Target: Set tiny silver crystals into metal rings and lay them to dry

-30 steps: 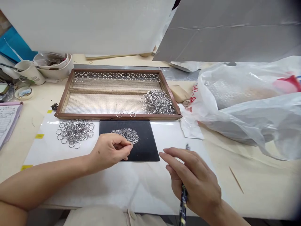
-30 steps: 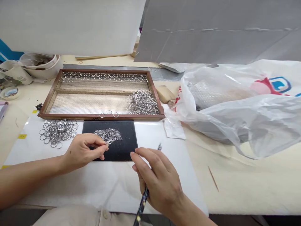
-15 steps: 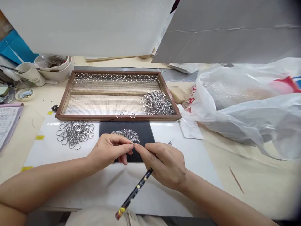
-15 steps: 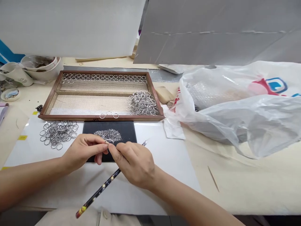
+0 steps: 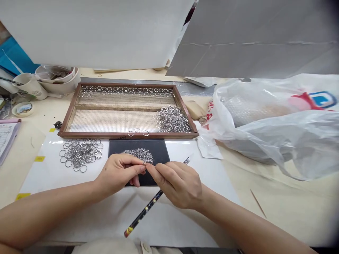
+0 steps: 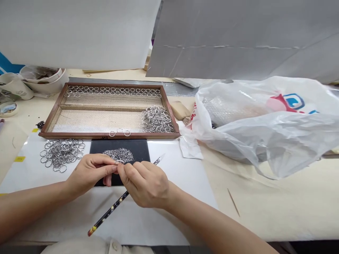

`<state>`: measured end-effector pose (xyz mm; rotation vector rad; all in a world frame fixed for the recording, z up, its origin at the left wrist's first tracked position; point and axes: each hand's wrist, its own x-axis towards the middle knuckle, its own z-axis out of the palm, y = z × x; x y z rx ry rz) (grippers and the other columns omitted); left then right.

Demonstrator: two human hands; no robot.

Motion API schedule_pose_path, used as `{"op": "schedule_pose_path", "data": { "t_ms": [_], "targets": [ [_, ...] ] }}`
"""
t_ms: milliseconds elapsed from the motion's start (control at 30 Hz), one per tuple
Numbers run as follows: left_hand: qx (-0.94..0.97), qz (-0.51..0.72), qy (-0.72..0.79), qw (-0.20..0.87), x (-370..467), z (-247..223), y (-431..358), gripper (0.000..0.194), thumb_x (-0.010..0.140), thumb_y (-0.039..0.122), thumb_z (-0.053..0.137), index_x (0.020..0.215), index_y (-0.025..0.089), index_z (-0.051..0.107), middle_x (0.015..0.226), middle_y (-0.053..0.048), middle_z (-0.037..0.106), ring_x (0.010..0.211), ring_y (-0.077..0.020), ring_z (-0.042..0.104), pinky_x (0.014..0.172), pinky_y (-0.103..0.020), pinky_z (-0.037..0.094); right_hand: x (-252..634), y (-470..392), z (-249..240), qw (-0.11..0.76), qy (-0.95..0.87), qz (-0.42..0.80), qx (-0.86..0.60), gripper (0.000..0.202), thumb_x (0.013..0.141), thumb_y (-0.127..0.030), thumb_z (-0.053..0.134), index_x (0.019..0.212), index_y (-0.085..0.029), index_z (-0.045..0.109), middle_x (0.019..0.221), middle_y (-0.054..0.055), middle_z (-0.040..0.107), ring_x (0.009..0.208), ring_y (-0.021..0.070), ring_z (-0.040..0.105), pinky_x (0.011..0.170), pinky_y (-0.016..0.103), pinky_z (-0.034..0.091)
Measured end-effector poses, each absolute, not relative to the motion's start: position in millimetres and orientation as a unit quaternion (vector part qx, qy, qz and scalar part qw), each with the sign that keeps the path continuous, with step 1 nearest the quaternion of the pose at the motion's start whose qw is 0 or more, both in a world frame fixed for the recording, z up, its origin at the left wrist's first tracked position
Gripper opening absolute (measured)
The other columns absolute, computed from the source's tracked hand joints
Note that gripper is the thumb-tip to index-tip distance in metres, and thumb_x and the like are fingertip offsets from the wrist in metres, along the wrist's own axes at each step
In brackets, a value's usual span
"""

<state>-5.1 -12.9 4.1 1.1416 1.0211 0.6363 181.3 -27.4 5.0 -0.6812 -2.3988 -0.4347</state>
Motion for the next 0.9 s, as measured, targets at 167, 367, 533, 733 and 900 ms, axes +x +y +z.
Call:
{"op": "schedule_pose_path", "data": {
  "t_ms": [167, 367, 533, 733, 900],
  "targets": [
    [0.503, 0.290, 0.462, 0.670, -3, 4, -14, 0.025, 0.081, 0.025, 0.056, 0.101, 0.013, 0.063, 0.067, 0.000, 0.063, 0.043, -0.0066, 0.057, 0.042, -0.017, 0.043, 193, -8, 6, 0.255, -0.912, -0.137, -0.291, 0.031, 0.091, -0.011, 0.032, 0.093, -0.010, 0.063, 0.064, 0.004, 0.061, 0.052, 0.0122, 0.047, 0.049, 0.027, 0.036],
    [0.676, 0.318, 0.394, 0.535, -5, 0, -27, 0.021, 0.087, 0.022, 0.049, 0.098, 0.010, 0.063, 0.070, -0.003, 0.062, 0.045, -0.0069, 0.057, 0.053, -0.023, 0.050, 221, 59, 5, 0.252, -0.872, -0.079, -0.412, 0.020, 0.085, -0.017, 0.048, 0.079, -0.017, 0.067, 0.067, 0.003, 0.058, 0.055, 0.0101, 0.050, 0.047, 0.022, 0.033],
    [0.809, 0.354, 0.261, 0.390, -4, -2, -31, 0.015, 0.086, 0.013, 0.048, 0.091, 0.011, 0.062, 0.061, -0.003, 0.063, 0.058, -0.0117, 0.058, 0.054, -0.022, 0.045, 189, 118, 11, 0.206, -0.848, 0.088, -0.481, 0.017, 0.079, -0.016, 0.053, 0.085, -0.019, 0.069, 0.080, 0.005, 0.064, 0.070, 0.0151, 0.055, 0.063, 0.029, 0.039],
    [0.835, 0.376, 0.203, 0.346, -4, -3, -29, 0.014, 0.084, 0.011, 0.047, 0.089, 0.009, 0.060, 0.071, -0.007, 0.066, 0.060, -0.0125, 0.059, 0.051, -0.022, 0.043, 118, 184, 20, 0.176, -0.842, 0.158, -0.486, 0.016, 0.079, -0.024, 0.054, 0.079, -0.018, 0.069, 0.082, 0.005, 0.066, 0.066, 0.0138, 0.053, 0.059, 0.030, 0.037],
    [0.845, 0.374, 0.201, 0.326, -3, -4, -29, 0.014, 0.083, 0.012, 0.047, 0.087, 0.009, 0.060, 0.069, -0.006, 0.066, 0.059, -0.0124, 0.060, 0.048, -0.023, 0.042, 74, 220, 15, 0.172, -0.842, 0.188, -0.475, 0.017, 0.079, -0.018, 0.052, 0.082, -0.015, 0.068, 0.082, 0.006, 0.066, 0.067, 0.0122, 0.053, 0.062, 0.029, 0.039]
  ]
}}
